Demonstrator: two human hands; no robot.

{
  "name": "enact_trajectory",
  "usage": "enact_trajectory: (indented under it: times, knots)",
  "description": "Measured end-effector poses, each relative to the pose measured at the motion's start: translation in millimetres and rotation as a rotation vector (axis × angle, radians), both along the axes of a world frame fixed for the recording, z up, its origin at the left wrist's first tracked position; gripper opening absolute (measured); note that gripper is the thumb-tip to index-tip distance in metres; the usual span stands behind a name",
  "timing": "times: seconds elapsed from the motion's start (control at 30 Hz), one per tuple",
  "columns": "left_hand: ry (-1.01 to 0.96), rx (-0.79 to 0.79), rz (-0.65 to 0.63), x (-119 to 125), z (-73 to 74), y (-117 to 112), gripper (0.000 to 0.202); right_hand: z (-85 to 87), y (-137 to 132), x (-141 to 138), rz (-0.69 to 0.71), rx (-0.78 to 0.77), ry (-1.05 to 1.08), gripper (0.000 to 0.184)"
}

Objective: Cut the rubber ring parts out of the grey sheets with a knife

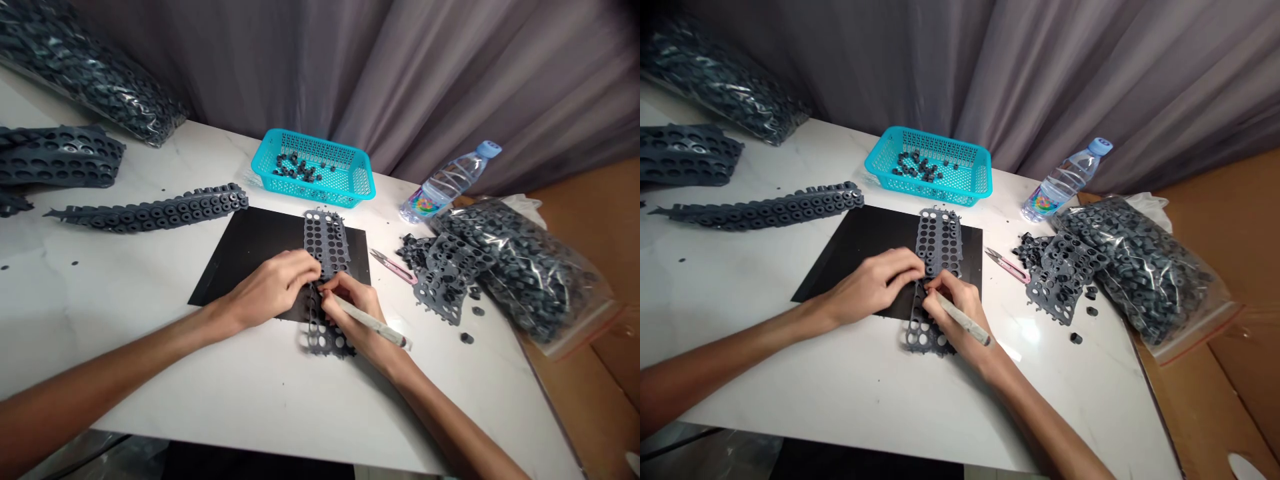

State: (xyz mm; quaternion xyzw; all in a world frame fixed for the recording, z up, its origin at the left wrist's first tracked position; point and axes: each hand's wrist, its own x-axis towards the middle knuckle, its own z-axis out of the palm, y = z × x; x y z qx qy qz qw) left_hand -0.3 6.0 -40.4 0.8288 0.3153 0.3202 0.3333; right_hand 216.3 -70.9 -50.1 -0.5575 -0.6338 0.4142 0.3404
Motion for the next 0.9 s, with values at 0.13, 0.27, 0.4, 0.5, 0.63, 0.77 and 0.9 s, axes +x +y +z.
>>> enact_trajectory:
  times: [0.13, 0.27, 0.4, 0.5, 0.63, 0.77, 0.9]
  knots:
    - [-0.503, -0.516, 0.3, -14.4, 15.4, 25.1, 0.014, -1.8, 0.3, 0.2, -0.016, -0.048, 0.016, 0.007]
    - [-0.576, -0.76, 0.158, -21.8, 18.3, 33.2, 0.011, -2.8, 1.7, 1.2, -0.041, -0.096, 0.153, 0.006]
    - [-0.582, -0.87, 0.067, -15.0, 19.2, 20.5, 0.015, -4.2, 4.8, 2.3, -0.107, -0.087, 0.331, 0.013]
    - [-0.591, -0.953, 0.058, -10.0, 20.7, 12.5, 0.017, -5.4, 7.3, 2.8, -0.161, -0.059, 0.364, 0.02]
    - [-0.595, -1.053, 0.024, -6.7, 17.5, 6.8, 0.018, -6.5, 9.3, 3.3, -0.163, -0.057, 0.364, 0.023]
    - [-0.583, -1.114, -0.015, -5.0, 14.2, 3.4, 0.02, -6.5, 9.3, 3.5, -0.159, -0.077, 0.378, 0.025]
    - [-0.57, -1.143, -0.041, -3.7, 17.3, 3.5, 0.023, -6.3, 8.9, 3.1, -0.164, -0.082, 0.354, 0.026]
